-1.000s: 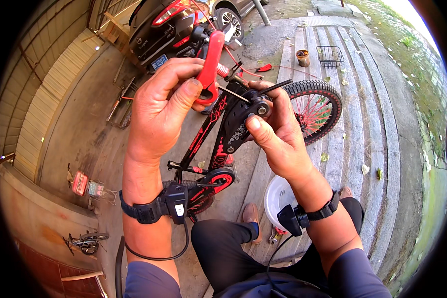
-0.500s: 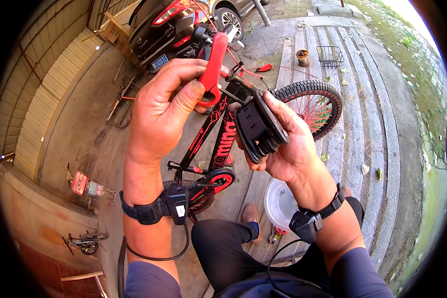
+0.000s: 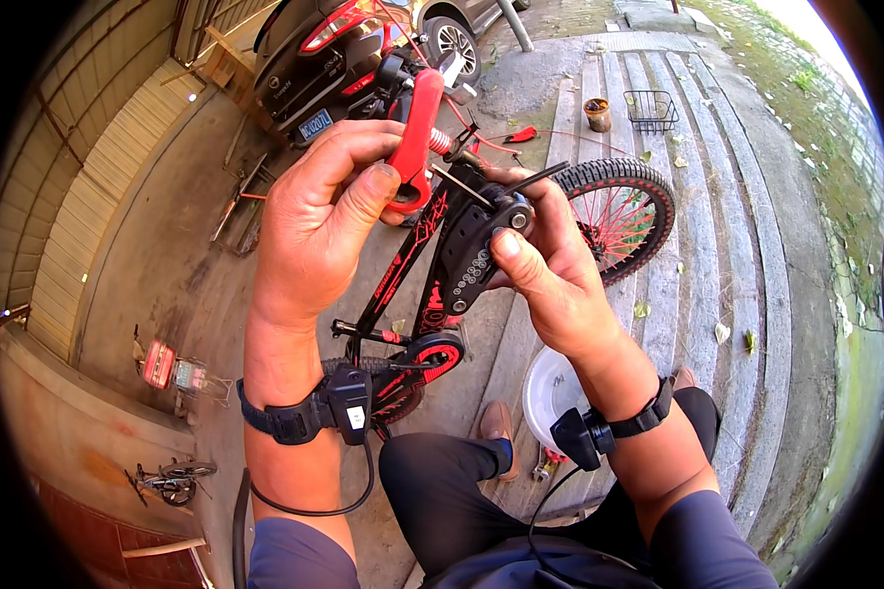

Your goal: The person is repairing a bicycle's handlebar controls. They remove a black gear shifter from the handlebar, thread a cable through it, and then reattach the shifter to the handlebar. The person uses a screwdriver to tighten the screws and secure the shifter in place.

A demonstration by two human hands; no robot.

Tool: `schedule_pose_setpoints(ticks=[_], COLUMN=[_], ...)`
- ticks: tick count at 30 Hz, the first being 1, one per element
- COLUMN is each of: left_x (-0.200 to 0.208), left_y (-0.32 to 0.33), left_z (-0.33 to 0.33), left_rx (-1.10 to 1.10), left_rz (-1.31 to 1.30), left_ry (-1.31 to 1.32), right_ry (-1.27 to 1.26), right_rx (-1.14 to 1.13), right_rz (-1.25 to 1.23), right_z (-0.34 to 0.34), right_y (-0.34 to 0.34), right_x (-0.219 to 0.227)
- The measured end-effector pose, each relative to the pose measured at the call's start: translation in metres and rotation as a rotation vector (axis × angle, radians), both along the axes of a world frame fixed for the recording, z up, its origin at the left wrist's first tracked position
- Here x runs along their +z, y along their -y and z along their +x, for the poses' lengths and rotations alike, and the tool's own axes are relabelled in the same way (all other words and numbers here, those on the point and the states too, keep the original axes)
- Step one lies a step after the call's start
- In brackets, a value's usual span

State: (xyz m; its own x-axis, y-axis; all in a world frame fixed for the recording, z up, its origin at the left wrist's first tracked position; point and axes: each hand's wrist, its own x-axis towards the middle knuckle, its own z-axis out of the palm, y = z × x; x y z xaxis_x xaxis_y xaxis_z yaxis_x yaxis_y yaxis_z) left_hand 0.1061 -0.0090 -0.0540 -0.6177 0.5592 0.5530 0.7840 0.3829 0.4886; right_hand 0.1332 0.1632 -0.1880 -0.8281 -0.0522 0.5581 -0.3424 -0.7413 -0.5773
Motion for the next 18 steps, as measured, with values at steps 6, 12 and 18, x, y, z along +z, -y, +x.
schedule_pose_setpoints(ticks=[6,12,18], left_x=[0.0,0.001,-0.001], left_y=[-0.001,0.001,0.0], left_z=[-0.001,0.0,-0.002], left_rx=[0.003,0.004,-0.004], left_rz=[-0.004,-0.004,-0.003], left_ry=[0.0,0.006,0.007], right_ry=[-0.063,-0.065,-0.12], right_rx=[-0.053,-0.075,-0.156], right_rz=[0.004,-0.025,-0.021], right_z=[-0.006,-0.006,-0.011], right_y=[0.006,0.008,0.012], right_x=[-0.012,-0.009,-0.015])
